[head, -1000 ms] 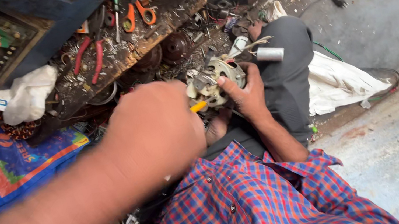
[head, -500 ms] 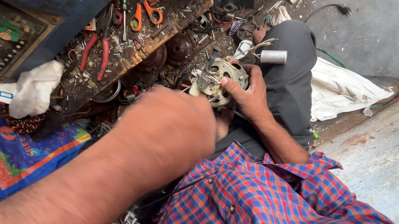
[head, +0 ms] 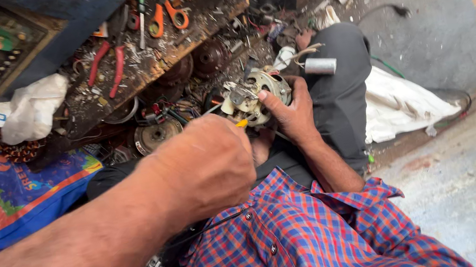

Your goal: The person disassembles and repairs a small electric motor, using a screwdriver to remove screws and probe the internal components while sitting on the floor of a workshop.

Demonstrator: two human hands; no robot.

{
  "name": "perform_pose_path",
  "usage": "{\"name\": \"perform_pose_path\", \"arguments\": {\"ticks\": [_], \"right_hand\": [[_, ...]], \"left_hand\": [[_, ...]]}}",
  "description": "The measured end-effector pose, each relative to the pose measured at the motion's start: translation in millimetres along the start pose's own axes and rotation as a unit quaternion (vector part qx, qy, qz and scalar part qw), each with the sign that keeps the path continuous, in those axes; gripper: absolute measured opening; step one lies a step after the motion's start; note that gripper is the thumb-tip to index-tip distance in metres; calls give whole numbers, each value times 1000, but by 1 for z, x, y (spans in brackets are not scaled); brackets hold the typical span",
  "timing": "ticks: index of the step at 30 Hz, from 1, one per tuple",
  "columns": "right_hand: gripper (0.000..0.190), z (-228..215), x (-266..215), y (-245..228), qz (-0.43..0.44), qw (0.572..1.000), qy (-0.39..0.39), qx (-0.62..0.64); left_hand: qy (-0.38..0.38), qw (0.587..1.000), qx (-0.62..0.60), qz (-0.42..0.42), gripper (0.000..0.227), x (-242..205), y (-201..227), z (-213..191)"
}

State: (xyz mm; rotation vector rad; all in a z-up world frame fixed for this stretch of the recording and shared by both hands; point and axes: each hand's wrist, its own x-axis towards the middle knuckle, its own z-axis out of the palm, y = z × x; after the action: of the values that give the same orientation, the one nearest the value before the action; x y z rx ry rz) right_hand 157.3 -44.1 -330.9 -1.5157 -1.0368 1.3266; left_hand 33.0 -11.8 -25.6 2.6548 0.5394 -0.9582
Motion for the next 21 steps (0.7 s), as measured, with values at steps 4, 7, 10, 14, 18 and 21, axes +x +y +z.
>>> {"name": "perform_pose_path", "arguments": {"ticks": [4, 7, 10, 14, 18, 21], "right_hand": [[74, -1, -2, -1, -16, 1000, 9, 3], [77, -3, -3, 0, -1, 999, 0, 32], [76, 0, -1, -1, 1, 1000, -1, 18], [77, -2, 1, 5, 1, 1000, -5, 20], [76, 0, 1, 4, -6, 1000, 0, 14], [80, 0, 0, 1, -5, 998, -14, 54]], "left_hand": [[198, 952, -129, -197, 24, -8, 6, 3], [137, 855, -303, -399, 22, -7, -16, -6], [-26, 848, -310, -429, 18, -2, -16, -12], [-63, 971, -132, -192, 24, -8, -1, -7], [-56, 995, 69, 35, 24, -14, 3, 2], [-2, 987, -81, -137, 15, -20, -2, 1]]}}
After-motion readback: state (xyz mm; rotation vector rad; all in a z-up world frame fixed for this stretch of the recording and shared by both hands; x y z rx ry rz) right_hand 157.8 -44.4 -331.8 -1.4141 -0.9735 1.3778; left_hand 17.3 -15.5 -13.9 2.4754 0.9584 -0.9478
